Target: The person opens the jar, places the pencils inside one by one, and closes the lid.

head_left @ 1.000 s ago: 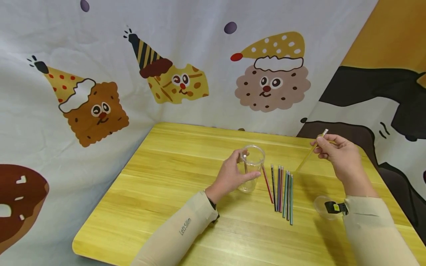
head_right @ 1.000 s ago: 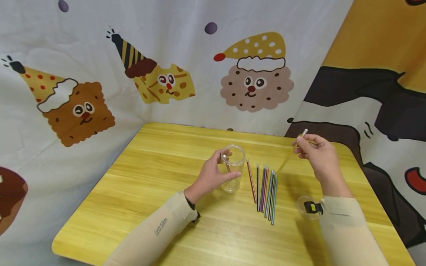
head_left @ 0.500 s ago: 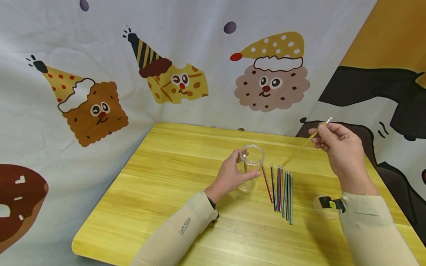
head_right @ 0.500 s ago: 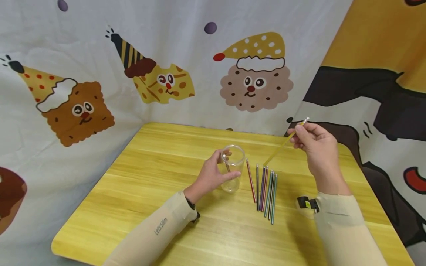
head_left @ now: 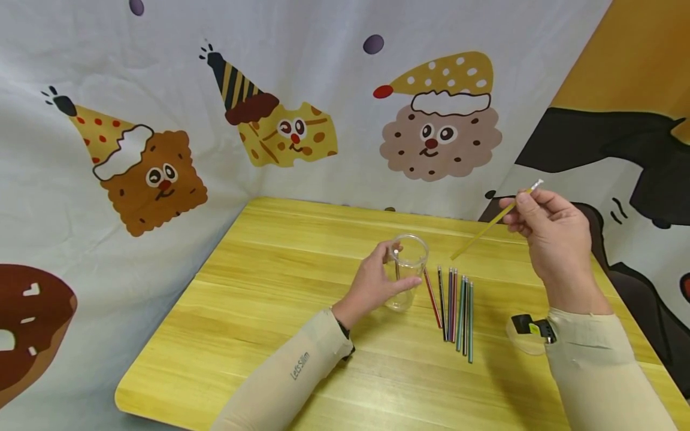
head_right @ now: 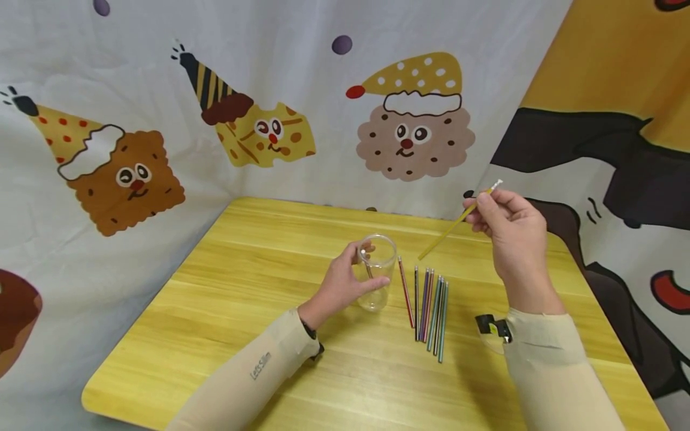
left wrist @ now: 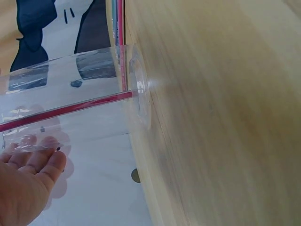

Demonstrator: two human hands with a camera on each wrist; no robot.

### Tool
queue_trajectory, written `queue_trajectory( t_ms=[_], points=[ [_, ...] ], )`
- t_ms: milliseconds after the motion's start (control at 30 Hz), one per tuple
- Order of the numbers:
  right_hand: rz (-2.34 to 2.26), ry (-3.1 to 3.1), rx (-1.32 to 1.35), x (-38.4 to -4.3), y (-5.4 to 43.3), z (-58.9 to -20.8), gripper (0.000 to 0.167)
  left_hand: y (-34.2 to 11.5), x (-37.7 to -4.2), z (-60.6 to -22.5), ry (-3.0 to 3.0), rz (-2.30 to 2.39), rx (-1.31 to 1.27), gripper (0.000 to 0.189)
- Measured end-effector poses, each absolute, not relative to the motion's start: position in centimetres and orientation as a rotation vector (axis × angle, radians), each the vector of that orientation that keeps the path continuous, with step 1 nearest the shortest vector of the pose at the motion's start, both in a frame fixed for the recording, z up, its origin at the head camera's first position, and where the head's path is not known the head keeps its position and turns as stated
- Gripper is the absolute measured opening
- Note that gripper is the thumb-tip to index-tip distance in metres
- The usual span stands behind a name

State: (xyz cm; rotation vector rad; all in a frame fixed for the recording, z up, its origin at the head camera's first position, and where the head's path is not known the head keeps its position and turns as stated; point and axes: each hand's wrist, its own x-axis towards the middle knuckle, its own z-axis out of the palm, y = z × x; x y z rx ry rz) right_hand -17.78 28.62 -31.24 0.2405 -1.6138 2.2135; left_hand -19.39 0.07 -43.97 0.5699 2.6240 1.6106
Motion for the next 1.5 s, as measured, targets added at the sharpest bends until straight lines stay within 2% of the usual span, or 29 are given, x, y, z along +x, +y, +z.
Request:
queue_trajectory(
  t_ms=[300, 533, 867, 1267, 1500],
  points=[
    [2.207, -1.553, 0.232, -17.7, 27.6, -30.2, 0.021, 0.0, -19.4, -44.1, 2.628, 1.615, 0.577, 0.09],
    [2.217, -1.516, 0.224, -17.6, 26.9, -29.5, 0.031, 0.0, -19.4, -44.1, 2.636, 1.606, 0.574, 0.089],
    [2.266, -1.478, 0.298, -17.9, 25.2, -29.1, 0.025, 0.0, -19.5, -44.1, 2.631, 1.639, 0.604, 0.088],
    [2.175, -1.699, 0.309, -18.7, 22.9, -30.1, 0.03, 0.2, -19.5, -44.1, 2.603, 1.648, 0.58, 0.089],
    [2.134, -1.802, 0.329, -19.0, 21.7, -30.8, 0.02, 0.2, -19.5, -44.2, 2.586, 1.674, 0.596, 0.088]
  ],
)
